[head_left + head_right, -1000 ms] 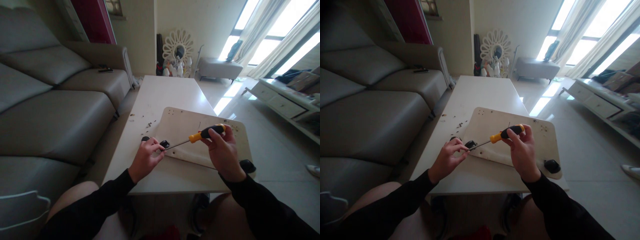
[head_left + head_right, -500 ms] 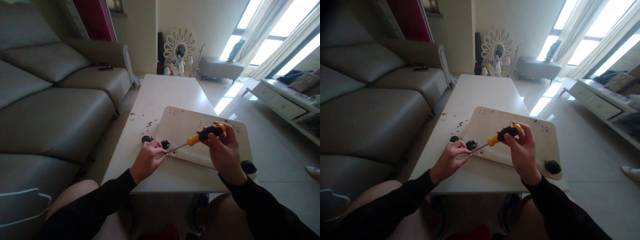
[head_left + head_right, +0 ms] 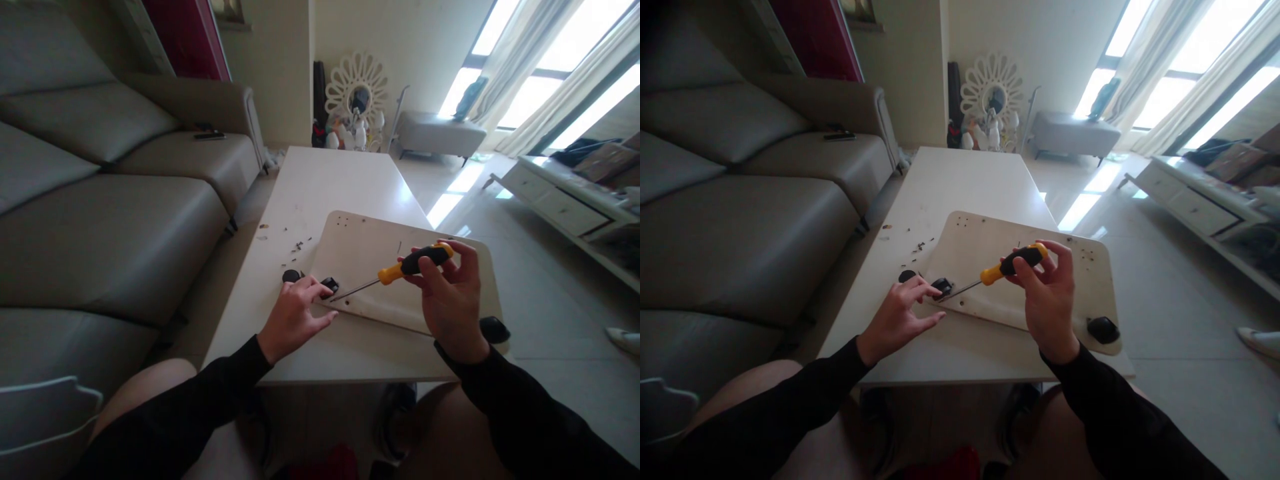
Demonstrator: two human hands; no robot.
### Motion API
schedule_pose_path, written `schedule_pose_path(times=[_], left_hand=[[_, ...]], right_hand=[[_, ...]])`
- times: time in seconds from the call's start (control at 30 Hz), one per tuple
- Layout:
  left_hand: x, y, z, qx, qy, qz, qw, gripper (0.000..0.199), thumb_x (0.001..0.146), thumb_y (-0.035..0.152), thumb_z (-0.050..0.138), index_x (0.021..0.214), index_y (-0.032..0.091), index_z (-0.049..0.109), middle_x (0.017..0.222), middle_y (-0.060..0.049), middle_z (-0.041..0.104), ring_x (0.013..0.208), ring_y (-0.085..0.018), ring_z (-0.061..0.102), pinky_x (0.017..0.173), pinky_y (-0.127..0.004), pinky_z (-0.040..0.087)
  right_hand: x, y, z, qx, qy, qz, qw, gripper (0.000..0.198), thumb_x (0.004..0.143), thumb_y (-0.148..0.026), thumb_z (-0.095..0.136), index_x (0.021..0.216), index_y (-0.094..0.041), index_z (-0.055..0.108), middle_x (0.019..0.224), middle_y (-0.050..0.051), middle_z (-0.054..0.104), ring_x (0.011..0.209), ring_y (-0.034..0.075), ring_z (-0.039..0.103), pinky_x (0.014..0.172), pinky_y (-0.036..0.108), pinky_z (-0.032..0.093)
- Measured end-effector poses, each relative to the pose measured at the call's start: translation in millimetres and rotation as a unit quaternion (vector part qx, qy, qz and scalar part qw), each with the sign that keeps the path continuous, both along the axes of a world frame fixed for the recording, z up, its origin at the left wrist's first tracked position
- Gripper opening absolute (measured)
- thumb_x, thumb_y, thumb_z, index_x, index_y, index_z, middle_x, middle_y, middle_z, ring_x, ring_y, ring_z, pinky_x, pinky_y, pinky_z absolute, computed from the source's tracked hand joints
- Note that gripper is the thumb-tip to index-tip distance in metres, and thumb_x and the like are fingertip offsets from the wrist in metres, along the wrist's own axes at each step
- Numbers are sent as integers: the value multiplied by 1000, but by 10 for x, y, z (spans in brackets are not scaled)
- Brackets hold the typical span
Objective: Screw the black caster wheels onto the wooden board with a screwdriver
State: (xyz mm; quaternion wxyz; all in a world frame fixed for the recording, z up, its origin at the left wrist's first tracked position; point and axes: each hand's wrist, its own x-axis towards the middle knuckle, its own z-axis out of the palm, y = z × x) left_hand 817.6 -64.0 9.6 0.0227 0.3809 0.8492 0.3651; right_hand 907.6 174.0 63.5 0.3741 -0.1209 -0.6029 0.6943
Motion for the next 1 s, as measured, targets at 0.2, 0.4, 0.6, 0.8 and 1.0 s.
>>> schedule_pose_path(times=[0.2,0.4,0.6,0.8,1.0], left_hand=[[-87,-22,-64,-6,9,44,999,36,81,16,81,114,22,65,108,-4,68,98,-24,65,85,-39,44],[-153,-6,-179,1,-11,51,999,38,80,20,84,113,21,64,107,-4,68,95,-24,64,85,-38,47],[-165,24,-194,-17,-3,50,999,35,82,21,83,113,21,65,109,-5,69,95,-24,65,83,-37,47],[-187,37,-216,-17,-7,57,998,34,82,16,80,112,20,65,110,-6,69,94,-22,65,82,-35,48],[-223,27,-212,-14,-7,71,997,35,82,11,74,115,19,64,111,-6,67,93,-22,63,83,-36,49]], right_hand=[[0,-20,36,62,11,-15,998,45,74,-20,86,108,-31,59,100,-3,71,89,19,78,74,35,71],[42,-140,29,108,7,0,994,49,70,-17,88,106,-31,59,102,-1,74,92,21,78,76,38,71],[82,-188,-36,122,-8,29,992,50,71,-17,87,109,-32,59,104,-2,75,94,22,79,78,36,70],[81,-194,-37,124,-10,30,992,49,71,-17,87,109,-32,59,104,-2,75,94,21,79,78,35,69],[73,-198,-46,128,-7,38,991,48,73,-15,87,109,-32,59,105,-3,76,95,20,79,77,32,69]])
